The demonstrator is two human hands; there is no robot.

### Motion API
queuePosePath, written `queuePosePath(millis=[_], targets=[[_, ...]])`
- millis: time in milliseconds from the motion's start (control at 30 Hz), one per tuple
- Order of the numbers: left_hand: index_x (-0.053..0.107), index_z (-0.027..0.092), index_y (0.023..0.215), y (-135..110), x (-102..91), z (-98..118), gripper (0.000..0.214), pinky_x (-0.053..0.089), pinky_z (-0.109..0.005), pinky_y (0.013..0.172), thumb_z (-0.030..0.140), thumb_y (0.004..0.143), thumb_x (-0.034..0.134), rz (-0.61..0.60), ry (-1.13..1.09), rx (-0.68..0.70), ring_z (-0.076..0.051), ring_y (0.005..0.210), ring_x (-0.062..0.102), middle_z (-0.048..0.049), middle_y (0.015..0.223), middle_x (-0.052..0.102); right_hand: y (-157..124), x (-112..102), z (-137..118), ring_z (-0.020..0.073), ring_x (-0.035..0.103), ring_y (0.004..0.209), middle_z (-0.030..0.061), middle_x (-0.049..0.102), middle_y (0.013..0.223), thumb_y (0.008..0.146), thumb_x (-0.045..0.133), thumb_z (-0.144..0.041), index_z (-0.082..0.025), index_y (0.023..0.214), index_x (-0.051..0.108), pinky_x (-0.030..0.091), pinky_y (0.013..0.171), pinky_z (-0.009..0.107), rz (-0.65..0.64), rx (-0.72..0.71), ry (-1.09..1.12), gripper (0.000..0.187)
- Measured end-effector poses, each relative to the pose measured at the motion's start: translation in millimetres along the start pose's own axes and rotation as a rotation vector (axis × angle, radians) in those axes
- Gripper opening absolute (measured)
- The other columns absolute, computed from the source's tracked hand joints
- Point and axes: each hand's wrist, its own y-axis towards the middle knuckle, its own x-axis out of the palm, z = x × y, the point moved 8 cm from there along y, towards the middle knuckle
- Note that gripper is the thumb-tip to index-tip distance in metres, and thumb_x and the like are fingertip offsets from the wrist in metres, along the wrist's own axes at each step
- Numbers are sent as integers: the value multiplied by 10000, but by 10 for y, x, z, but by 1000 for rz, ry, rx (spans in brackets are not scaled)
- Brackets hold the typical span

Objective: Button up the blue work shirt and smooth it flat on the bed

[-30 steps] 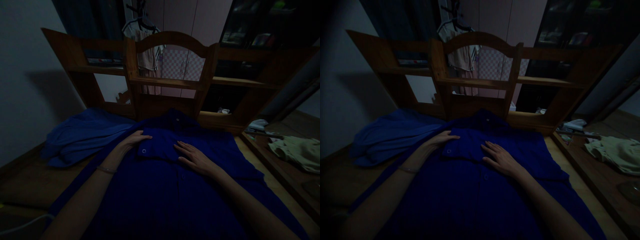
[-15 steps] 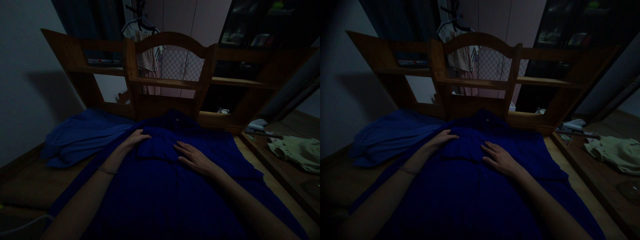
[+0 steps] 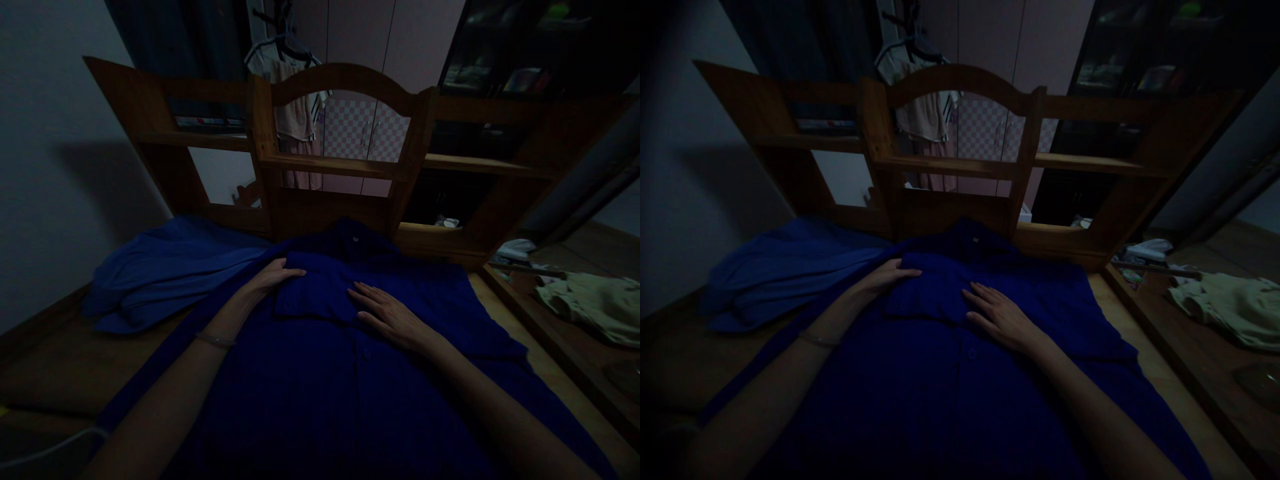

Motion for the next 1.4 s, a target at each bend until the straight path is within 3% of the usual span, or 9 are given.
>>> queuePosePath(millis=[200, 400, 667, 900, 1400], targets=[[652, 118, 974, -20, 30, 40, 442, 482, -384, 872, 274, 586, 796, -5, -27, 21, -233, 885, 653, -119, 1025, 688, 5, -7, -13, 211, 168, 1382, 3, 179, 1510, 964, 298, -506, -295, 1445, 239, 191, 1139, 431, 0, -2, -3, 529], [648, 128, 966, 17, -46, 26, 466, 482, -381, 848, 220, 536, 801, 71, -14, 25, -233, 864, 649, -94, 974, 697, 11, 3, 2, 209, 170, 1382, 3, 178, 1510, 964, 300, -503, -294, 1442, 248, 190, 1139, 437, 5, -4, -18, 524], [662, 129, 906, 57, -34, -2, 368, 476, -378, 846, 157, 547, 736, 55, -50, 17, -231, 846, 650, -78, 895, 707, 16, 4, -1, 207, 168, 1382, 2, 177, 1510, 968, 290, -496, -290, 1439, 260, 194, 1138, 433, 3, -6, -21, 514], [656, 148, 847, 43, -47, -9, 316, 497, -352, 781, 161, 537, 714, 111, -63, 6, -230, 804, 653, -49, 847, 708, 18, 7, -1, 214, 170, 1382, -2, 173, 1511, 969, 287, -495, -296, 1439, 256, 194, 1138, 441, 4, -7, -16, 511], [642, 147, 945, 59, -36, -22, 365, 483, -365, 843, 145, 587, 715, 53, -59, 37, -213, 833, 649, -63, 916, 698, 14, 8, 10, 206, 163, 1383, -6, 173, 1511, 970, 274, -499, -295, 1440, 254, 190, 1142, 424, -1, -2, -24, 513]])
